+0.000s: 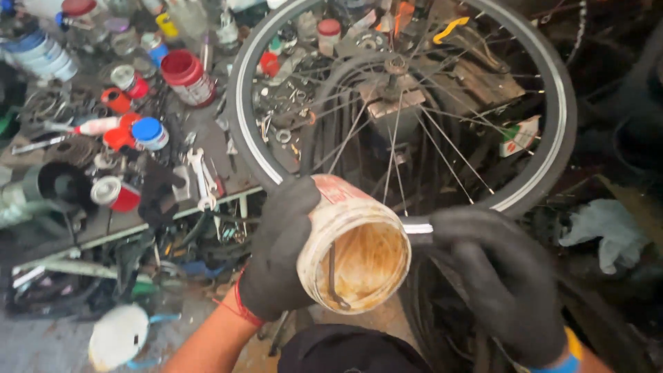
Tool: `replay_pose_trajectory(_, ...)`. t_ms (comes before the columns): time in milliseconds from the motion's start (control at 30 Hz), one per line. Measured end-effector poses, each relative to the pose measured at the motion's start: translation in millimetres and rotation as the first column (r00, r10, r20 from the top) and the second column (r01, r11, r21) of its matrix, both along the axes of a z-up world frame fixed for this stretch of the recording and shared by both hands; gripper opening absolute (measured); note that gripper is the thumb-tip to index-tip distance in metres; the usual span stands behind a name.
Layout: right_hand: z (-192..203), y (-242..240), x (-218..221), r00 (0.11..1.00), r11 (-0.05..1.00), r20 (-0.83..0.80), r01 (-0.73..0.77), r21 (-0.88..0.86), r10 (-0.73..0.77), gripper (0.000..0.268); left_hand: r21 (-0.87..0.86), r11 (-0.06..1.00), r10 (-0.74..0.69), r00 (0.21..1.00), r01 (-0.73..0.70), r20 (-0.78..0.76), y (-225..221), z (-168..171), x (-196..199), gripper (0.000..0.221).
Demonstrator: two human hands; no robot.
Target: Applying grease to the hub and bearings of a bicycle wheel using a small brush.
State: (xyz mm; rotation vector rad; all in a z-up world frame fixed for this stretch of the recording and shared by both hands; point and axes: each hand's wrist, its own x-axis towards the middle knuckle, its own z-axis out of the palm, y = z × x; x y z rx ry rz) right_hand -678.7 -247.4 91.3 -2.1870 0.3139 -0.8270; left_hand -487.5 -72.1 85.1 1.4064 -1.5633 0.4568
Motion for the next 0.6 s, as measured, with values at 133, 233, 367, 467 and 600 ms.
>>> replay_pose_trajectory(133,25,-7,-22,0.928,0.89,-0.113,-0.372,-0.265,0.354,0.022,-0.11,0.993,0.055,0.995,-0.045,0.085,-3,-30,-14,0.032)
replay_pose_trajectory(233,26,5,-11,0.854,0.706,-0.326,-0.519,-0.481,0.405,0.035,-0.185,0.974,0.173,0.959,-0.132,0.225,1,-58,-22,0.045)
replay_pose_trajectory(367,15,18,2,0.674,0.604,-0.651,-0.693,-0.393,0.35,0.036,-0.138,0.965,0.256,0.916,-0.223,0.31,12,-65,-31,0.035)
replay_pose_trajectory(467,22,15,2,0.595,0.598,-0.602,-0.768,-0.229,0.533,0.037,-0.141,0.984,0.143,0.963,-0.113,0.227,3,-26,-42,0.019)
replay_pose_trajectory(600,24,-1,3,0.586,0.669,-0.532,-0.742,-0.049,0.611,0.031,-0.161,0.965,0.242,0.939,-0.207,0.244,23,-71,-38,0.034)
